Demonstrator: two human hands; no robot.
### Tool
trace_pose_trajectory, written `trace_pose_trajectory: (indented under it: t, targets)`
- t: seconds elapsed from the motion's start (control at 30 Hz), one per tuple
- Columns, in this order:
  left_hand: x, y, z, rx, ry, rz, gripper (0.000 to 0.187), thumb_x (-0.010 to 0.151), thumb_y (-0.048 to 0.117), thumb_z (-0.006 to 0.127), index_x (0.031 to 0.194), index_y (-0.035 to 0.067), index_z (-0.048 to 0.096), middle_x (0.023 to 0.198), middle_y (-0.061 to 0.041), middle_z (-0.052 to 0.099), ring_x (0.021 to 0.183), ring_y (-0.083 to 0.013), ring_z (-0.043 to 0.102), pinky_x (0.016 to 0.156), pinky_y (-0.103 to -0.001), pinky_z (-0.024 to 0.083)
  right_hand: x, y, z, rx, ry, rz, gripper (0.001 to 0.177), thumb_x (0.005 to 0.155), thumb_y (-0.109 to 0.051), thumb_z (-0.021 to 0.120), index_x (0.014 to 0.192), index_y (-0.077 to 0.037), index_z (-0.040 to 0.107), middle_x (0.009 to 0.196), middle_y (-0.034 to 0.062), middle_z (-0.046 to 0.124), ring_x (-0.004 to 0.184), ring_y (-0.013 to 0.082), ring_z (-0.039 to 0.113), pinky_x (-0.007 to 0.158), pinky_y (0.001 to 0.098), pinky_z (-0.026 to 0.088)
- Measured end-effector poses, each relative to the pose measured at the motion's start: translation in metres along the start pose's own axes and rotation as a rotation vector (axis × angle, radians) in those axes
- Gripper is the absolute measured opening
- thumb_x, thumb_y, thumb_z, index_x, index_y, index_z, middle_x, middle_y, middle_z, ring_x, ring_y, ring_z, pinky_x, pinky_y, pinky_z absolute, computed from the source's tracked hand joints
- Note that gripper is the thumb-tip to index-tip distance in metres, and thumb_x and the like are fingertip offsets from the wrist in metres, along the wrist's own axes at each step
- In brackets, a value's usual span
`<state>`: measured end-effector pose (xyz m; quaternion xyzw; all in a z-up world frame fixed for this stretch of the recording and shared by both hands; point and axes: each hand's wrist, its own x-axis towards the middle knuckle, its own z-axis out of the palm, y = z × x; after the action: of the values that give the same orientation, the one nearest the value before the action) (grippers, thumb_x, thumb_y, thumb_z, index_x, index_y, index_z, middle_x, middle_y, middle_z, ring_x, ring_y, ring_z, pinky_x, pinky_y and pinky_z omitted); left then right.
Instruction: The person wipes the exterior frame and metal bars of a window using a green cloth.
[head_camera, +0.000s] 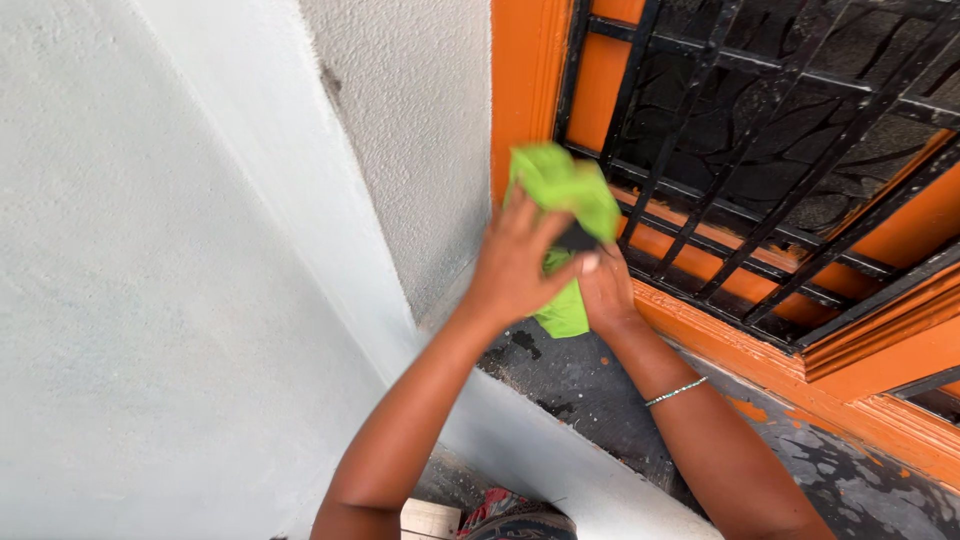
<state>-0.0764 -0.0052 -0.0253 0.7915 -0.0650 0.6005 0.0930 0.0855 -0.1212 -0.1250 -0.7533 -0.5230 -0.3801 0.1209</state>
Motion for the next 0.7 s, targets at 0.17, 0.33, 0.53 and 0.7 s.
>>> trace_pose_trajectory:
  t: [0.17, 0.33, 0.53, 0.7]
  targets:
    - [-0.036, -0.023, 0.008, -0.232, -0.221, -0.371, 0.035, 0.085, -0.003, 0.062, 0.118, 0.004, 0.070, 0.117, -0.021, 0.071, 0.110, -0.0408, 0.071, 0.097, -0.047, 0.057, 0.015, -0.016, -0.027, 0.265, -0.047, 0.053, 0.032, 0.081, -0.025, 0.072, 0.102, -0.001, 0.073, 0.104, 0.0123, 0.069, 0.102, 0.0298, 0.062, 0.087, 0.0403, 0.046]
    - [0.009, -0.034, -0.011, -0.257, 0.180, -0.358, 0.044, 0.087, -0.010, 0.051, 0.127, 0.000, 0.065, 0.130, -0.022, 0.065, 0.124, -0.0424, 0.066, 0.105, -0.045, 0.056, 0.030, -0.032, -0.059, 0.271, 0.096, -0.065, 0.009, 0.088, -0.010, 0.071, 0.095, -0.009, 0.075, 0.107, -0.0004, 0.073, 0.100, 0.0194, 0.063, 0.084, 0.0350, 0.045]
    - [0.086, -0.054, 0.035, 0.040, 0.118, -0.096, 0.047, 0.081, 0.012, 0.060, 0.128, 0.012, 0.068, 0.149, -0.016, 0.049, 0.153, -0.0384, 0.034, 0.125, -0.063, 0.027, 0.032, -0.034, -0.065, 0.263, 0.096, -0.056, 0.009, 0.088, -0.009, 0.070, 0.096, -0.010, 0.075, 0.107, -0.0018, 0.072, 0.100, 0.0188, 0.062, 0.084, 0.0348, 0.045]
    - [0.073, -0.088, 0.089, 0.270, 0.153, 0.045, 0.035, 0.099, 0.026, 0.065, 0.132, 0.015, 0.068, 0.158, -0.011, 0.041, 0.156, -0.0364, 0.026, 0.124, -0.066, 0.022, 0.033, -0.035, -0.064, 0.287, 0.097, -0.055, 0.011, 0.088, -0.009, 0.070, 0.097, -0.010, 0.075, 0.106, -0.0017, 0.072, 0.101, 0.0187, 0.063, 0.085, 0.0348, 0.045]
